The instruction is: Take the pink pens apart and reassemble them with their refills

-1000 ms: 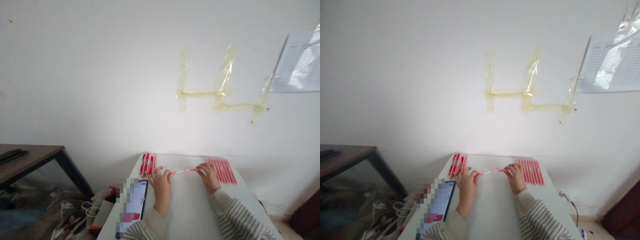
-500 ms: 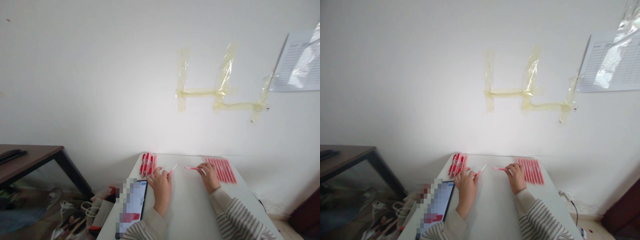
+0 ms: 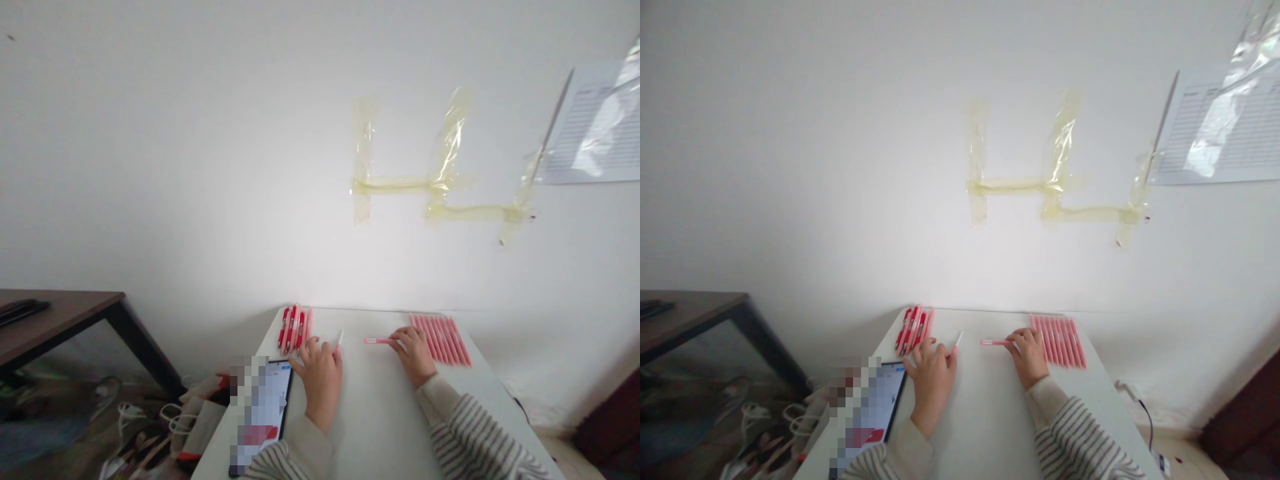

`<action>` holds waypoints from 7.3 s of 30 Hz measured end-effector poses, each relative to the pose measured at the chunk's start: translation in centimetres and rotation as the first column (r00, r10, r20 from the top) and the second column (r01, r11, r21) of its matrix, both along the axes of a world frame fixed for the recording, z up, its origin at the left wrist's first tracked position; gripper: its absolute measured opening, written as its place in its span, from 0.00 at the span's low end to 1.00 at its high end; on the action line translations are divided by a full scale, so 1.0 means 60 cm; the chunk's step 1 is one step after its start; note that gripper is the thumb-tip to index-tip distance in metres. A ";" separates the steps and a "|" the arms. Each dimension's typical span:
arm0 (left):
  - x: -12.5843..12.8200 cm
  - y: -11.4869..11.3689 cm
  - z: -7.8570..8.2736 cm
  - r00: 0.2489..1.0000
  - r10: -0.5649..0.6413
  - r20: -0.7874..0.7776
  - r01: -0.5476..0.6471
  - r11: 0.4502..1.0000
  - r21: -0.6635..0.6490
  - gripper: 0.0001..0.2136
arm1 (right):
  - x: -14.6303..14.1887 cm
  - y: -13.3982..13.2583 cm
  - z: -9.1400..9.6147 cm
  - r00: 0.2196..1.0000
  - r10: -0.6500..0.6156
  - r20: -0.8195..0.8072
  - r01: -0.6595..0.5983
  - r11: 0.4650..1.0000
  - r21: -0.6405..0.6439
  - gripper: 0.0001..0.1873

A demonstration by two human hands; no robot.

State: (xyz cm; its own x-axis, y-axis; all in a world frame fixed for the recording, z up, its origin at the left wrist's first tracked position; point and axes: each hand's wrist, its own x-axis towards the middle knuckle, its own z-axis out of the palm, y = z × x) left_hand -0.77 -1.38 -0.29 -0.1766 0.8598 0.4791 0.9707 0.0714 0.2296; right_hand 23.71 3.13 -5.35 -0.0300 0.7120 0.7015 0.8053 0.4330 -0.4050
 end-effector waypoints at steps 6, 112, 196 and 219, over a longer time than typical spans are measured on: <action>-0.003 0.000 0.001 0.999 0.027 -0.036 -0.026 0.999 0.021 0.14 | -0.001 0.000 -0.001 1.000 0.020 0.003 -0.020 1.000 -0.012 0.14; 0.040 0.005 -0.010 0.911 -0.304 0.280 0.327 0.944 -0.040 0.04 | -0.012 -0.012 0.020 0.990 0.131 0.054 -0.127 0.990 -0.066 0.08; 0.036 -0.001 -0.010 0.924 -0.296 0.242 0.312 0.950 -0.029 0.03 | 0.009 -0.009 0.019 0.939 0.091 0.332 -0.018 0.976 -0.215 0.08; 0.030 -0.001 -0.007 0.921 -0.295 0.255 0.307 0.952 -0.008 0.06 | -0.007 -0.044 0.054 0.946 0.235 0.225 -0.163 0.941 -0.297 0.15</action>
